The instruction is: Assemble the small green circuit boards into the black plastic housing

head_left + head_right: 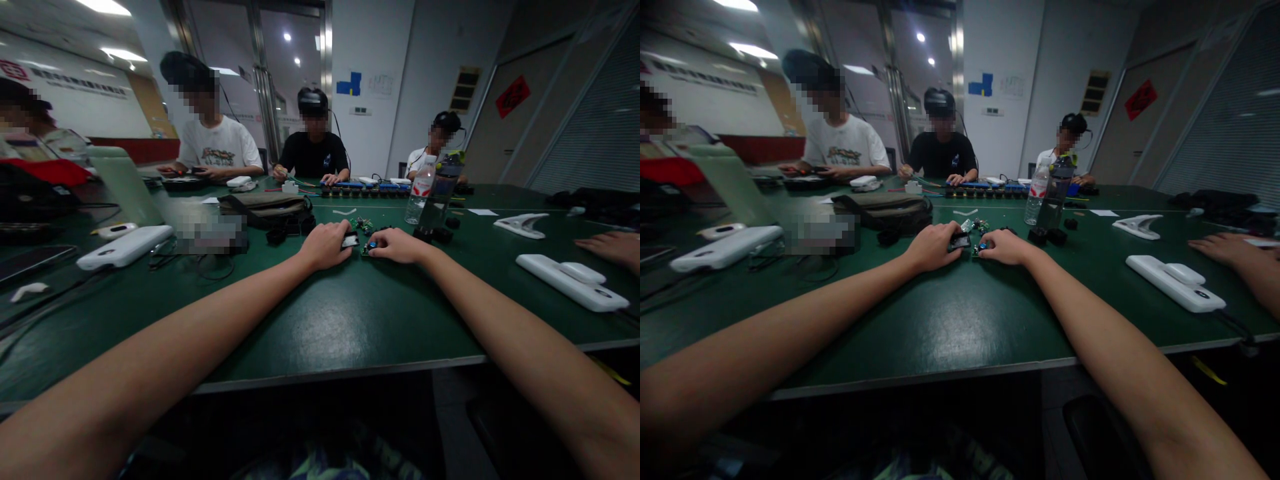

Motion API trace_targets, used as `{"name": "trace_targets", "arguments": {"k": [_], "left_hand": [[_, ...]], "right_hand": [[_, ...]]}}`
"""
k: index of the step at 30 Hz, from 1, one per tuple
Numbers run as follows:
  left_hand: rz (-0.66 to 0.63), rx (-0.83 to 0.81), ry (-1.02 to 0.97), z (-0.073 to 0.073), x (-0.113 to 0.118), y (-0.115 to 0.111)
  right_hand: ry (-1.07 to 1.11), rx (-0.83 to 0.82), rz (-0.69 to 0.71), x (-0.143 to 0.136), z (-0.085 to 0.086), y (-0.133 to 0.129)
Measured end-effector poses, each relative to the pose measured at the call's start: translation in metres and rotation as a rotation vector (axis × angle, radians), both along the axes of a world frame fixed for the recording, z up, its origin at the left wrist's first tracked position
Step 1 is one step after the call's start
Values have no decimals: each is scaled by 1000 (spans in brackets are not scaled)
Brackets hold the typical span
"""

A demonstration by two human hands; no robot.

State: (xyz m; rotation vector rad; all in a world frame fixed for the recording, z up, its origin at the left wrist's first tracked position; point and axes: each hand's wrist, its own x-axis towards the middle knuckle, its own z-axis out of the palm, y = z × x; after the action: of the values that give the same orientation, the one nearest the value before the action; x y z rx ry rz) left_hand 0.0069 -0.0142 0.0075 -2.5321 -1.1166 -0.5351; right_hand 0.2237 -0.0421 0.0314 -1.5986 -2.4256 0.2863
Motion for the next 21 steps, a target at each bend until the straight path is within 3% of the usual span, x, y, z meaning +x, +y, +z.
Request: {"name": "trace_targets", "arguments": {"k": [21], "left_hand": [[-10, -5, -15, 1, 0, -3]], "right_hand": [[3, 19, 14, 2, -2, 2]]}}
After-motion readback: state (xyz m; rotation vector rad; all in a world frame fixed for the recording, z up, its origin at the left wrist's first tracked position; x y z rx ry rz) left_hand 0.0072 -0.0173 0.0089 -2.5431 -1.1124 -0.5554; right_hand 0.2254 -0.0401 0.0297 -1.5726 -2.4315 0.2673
